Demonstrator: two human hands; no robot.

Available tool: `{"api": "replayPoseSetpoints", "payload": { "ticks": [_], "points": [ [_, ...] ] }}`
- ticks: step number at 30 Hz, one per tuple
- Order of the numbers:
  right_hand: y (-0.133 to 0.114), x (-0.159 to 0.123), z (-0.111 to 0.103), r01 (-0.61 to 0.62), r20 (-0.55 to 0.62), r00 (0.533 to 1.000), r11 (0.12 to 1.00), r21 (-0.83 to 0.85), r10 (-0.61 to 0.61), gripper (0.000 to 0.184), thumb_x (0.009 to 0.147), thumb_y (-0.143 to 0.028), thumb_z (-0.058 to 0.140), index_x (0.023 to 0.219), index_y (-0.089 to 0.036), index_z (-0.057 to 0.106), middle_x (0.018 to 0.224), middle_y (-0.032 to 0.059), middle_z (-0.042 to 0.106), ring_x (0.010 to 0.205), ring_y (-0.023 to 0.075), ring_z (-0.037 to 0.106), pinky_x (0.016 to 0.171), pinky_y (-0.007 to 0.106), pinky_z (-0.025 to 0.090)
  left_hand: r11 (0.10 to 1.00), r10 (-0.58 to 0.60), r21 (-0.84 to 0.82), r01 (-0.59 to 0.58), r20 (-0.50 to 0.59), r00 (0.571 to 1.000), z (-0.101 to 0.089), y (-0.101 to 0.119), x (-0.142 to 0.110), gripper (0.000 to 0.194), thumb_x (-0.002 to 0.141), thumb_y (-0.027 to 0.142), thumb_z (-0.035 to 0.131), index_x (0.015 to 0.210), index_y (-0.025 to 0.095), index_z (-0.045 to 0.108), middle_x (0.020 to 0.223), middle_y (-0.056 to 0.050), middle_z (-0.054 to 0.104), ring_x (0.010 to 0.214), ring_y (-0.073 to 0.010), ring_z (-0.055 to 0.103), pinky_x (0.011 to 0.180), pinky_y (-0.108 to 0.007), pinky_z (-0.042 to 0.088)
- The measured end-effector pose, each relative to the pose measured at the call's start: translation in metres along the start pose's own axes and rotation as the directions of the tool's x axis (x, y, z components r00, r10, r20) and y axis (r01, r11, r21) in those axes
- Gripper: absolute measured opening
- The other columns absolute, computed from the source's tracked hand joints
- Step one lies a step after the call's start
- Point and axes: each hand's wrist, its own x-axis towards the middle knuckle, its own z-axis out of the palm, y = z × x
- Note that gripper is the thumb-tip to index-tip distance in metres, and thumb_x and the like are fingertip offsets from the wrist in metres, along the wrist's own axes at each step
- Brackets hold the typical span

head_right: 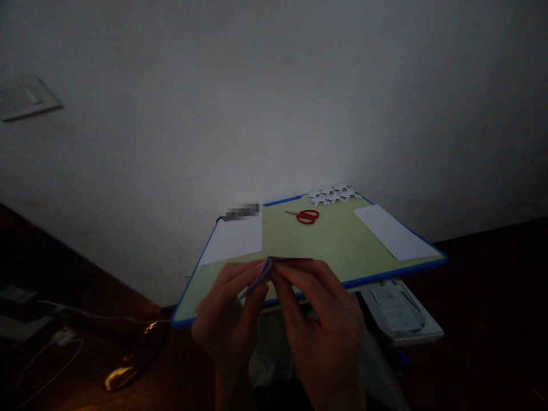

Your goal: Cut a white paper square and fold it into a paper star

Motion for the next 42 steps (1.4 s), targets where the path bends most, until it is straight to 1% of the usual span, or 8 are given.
{"api": "replayPoseSetpoints", "payload": {
  "ticks": [7,15,19,22,24,27,31,42],
  "points": [
    [-0.012,-0.001,0.002,0.050,0.039,0.998,0.997,0.051,-0.052,0.021,0.095,-0.007,0.070,0.108,-0.019,0.082,0.105,0.0047,0.081,0.095,0.0153,0.079,0.087,0.023,0.067,0.989,-0.117,0.082,0.124,-0.079,0.990,0.000,0.007,-0.003,0.026,0.096,0.012,0.074,0.119,0.024,0.080,0.102,-0.002,0.081,0.087,-0.0160,0.074,0.076,-0.029,0.062],
    [-0.021,-0.006,0.006,0.036,0.146,0.988,0.995,0.096,-0.050,0.029,0.098,-0.009,0.063,0.121,-0.014,0.079,0.116,0.0106,0.080,0.108,0.0174,0.079,0.095,0.024,0.066,0.982,-0.137,0.097,0.159,-0.203,0.970,-0.002,0.005,-0.003,0.019,0.095,0.011,0.076,0.107,0.024,0.082,0.094,0.001,0.080,0.081,-0.0129,0.072,0.070,-0.025,0.060],
    [-0.024,-0.008,-0.010,0.084,0.261,0.960,0.993,0.077,-0.102,0.024,0.097,-0.016,0.068,0.117,-0.023,0.079,0.106,0.0033,0.083,0.093,0.0176,0.081,0.083,0.024,0.068,0.979,-0.147,0.104,0.175,-0.233,0.961,-0.005,0.002,-0.005,0.018,0.095,0.010,0.076,0.105,0.024,0.082,0.091,0.002,0.079,0.078,-0.0120,0.072,0.066,-0.023,0.059],
    [-0.021,-0.010,-0.023,0.023,0.060,0.998,0.999,0.036,-0.026,0.025,0.093,-0.014,0.073,0.112,-0.030,0.074,0.095,-0.0026,0.076,0.081,0.0150,0.076,0.071,0.025,0.065,0.984,-0.140,0.080,0.160,-0.211,0.967,-0.006,0.001,-0.005,0.018,0.095,0.010,0.076,0.106,0.023,0.082,0.089,0.001,0.078,0.076,-0.0122,0.072,0.061,-0.023,0.058],
    [-0.013,-0.008,-0.027,0.022,-0.019,1.000,1.000,-0.019,-0.022,0.033,0.089,-0.019,0.080,0.118,-0.031,0.071,0.106,0.0002,0.070,0.093,0.0189,0.073,0.076,0.030,0.064,0.989,-0.114,0.077,0.130,-0.178,0.977,-0.007,0.002,-0.004,0.019,0.096,0.010,0.075,0.108,0.023,0.081,0.089,0.001,0.078,0.076,-0.0134,0.072,0.062,-0.025,0.059],
    [0.002,-0.003,-0.025,0.010,0.097,0.995,1.000,-0.014,-0.009,0.040,0.094,-0.024,0.075,0.133,-0.031,0.068,0.124,0.0046,0.069,0.115,0.0243,0.069,0.092,0.037,0.062,0.996,-0.065,0.061,0.072,-0.104,0.992,-0.006,0.003,-0.001,0.023,0.094,0.007,0.076,0.110,0.022,0.080,0.091,0.000,0.079,0.079,-0.0147,0.072,0.068,-0.028,0.060],
    [0.013,0.002,-0.016,0.055,0.244,0.968,0.998,0.036,-0.062,0.041,0.099,-0.021,0.070,0.138,-0.032,0.067,0.127,0.0037,0.071,0.116,0.0228,0.070,0.096,0.037,0.061,1.000,-0.021,0.019,0.022,-0.033,0.999,-0.003,0.004,0.001,0.025,0.093,0.005,0.076,0.111,0.021,0.079,0.094,-0.002,0.079,0.082,-0.0161,0.072,0.071,-0.030,0.060],
    [0.013,0.004,-0.011,0.073,0.105,0.991,0.988,0.135,-0.088,0.022,0.097,-0.010,0.074,0.111,-0.026,0.076,0.102,-0.0030,0.076,0.092,0.0121,0.074,0.082,0.023,0.061,0.999,0.054,0.004,-0.054,0.045,0.998,0.000,0.004,0.006,0.019,0.096,0.006,0.073,0.111,0.018,0.077,0.093,-0.003,0.078,0.081,-0.0152,0.069,0.070,-0.030,0.057]
  ]
}}
